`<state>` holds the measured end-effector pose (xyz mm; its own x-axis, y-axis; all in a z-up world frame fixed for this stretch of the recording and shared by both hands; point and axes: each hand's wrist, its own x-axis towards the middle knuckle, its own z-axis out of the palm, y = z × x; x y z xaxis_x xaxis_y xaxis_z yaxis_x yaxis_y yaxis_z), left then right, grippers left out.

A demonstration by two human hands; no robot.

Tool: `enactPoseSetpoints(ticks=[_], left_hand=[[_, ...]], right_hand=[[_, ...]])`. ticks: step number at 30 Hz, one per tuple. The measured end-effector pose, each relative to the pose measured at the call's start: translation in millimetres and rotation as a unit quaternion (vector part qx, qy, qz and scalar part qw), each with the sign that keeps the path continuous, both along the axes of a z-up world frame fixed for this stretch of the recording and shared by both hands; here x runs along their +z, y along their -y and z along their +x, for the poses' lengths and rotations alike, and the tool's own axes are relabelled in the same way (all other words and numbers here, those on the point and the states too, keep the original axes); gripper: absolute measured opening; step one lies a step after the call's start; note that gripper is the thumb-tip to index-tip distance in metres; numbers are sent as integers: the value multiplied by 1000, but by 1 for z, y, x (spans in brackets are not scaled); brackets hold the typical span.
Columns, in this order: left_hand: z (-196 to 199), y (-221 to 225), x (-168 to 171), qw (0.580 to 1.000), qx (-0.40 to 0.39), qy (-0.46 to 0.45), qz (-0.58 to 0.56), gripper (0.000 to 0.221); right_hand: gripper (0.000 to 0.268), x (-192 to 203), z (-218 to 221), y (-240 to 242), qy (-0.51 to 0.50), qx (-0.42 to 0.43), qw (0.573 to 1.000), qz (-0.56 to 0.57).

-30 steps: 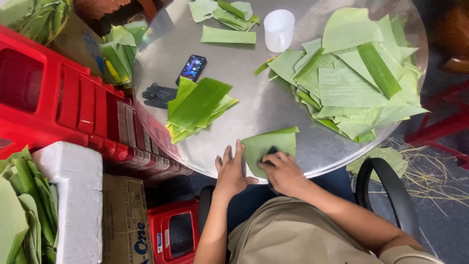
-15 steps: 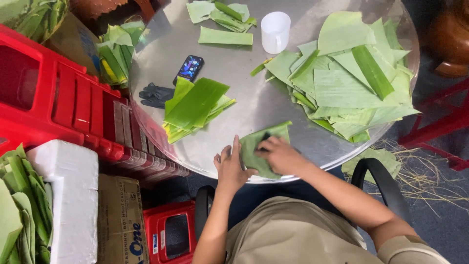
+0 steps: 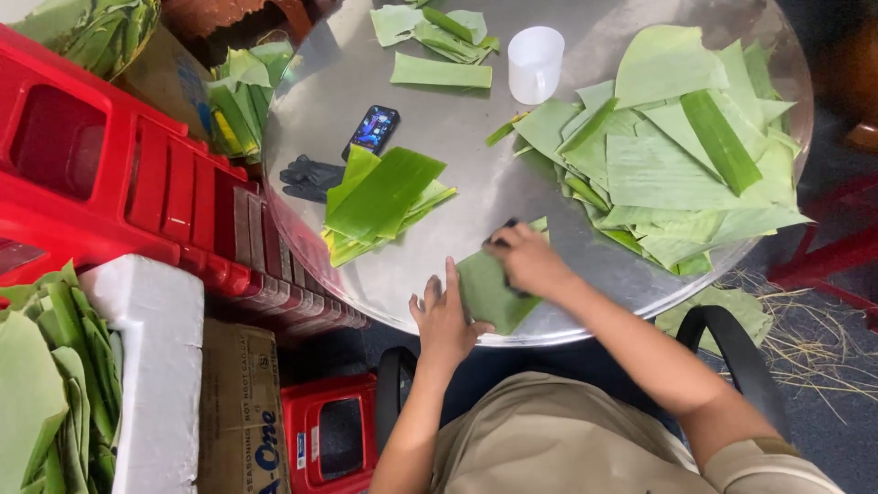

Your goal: Cleaning banana leaves by wiping them with a cloth and stacking them on a metal table.

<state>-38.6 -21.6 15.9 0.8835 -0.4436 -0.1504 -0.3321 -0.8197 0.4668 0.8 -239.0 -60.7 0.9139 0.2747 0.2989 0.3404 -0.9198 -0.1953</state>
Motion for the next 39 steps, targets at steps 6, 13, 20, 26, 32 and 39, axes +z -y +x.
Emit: enactPoseSetpoints(ticks=[6, 13, 20, 26, 32, 39], left_hand=[[-3, 2, -28, 994, -57, 83, 38, 83], [-21, 19, -68, 958, -202, 201, -42, 51], [-33, 41, -16, 953, -213, 89, -197, 46], [-28, 69, -74, 944, -189, 195, -190, 52], [-45, 48, 37, 891, -195, 163, -375, 42], [43, 12, 4, 931, 101, 46, -348, 29]], right_hand=[[40, -19, 4, 43, -22, -140, 990, -30], [38, -19, 8, 75, -31, -221, 975, -2], [26, 39, -29, 97, 94, -116, 924, 353], [34, 86, -106, 119, -9, -135, 690, 711], [41, 38, -138, 183, 23, -109, 617, 779], [35, 74, -138, 146, 40, -61, 678, 732]])
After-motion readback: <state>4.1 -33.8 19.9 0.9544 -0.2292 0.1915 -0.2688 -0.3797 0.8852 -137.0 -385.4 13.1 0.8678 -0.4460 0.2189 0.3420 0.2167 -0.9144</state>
